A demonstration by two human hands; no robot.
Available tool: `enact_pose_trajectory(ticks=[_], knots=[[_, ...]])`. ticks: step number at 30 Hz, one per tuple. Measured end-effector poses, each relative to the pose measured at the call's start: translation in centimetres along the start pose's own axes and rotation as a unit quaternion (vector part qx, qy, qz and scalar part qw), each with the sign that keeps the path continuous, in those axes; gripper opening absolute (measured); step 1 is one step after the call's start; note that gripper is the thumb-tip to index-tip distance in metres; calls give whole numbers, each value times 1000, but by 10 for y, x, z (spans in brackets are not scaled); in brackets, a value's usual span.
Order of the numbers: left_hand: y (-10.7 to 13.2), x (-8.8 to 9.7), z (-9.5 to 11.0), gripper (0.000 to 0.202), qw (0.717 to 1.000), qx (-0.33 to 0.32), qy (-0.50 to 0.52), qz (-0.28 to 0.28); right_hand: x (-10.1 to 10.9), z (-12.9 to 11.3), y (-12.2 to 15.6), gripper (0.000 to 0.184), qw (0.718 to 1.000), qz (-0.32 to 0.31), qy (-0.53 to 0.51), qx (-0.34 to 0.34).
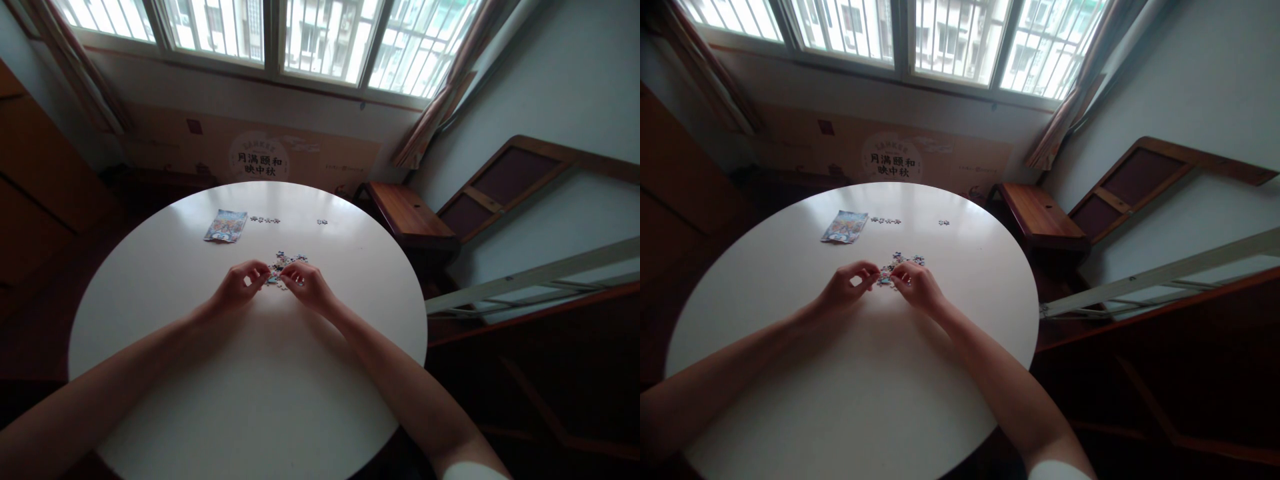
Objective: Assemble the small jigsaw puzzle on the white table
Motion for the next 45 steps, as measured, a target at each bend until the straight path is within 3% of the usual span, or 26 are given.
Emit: enact_pose_trajectory(ticks=[45], knots=[[1, -2, -4, 19, 1000, 8, 15, -16, -2, 1, 0, 6, 1000, -9, 7, 7]])
Point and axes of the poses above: each hand's wrist, its own y-axis away from the middle knuckle, its own x-axis out of the back of the hand, z = x × y, the point moved 8 cm from there along -y, towards the middle knuckle, and after that the axes turned 1 degree about z, right-handed, at the moved point
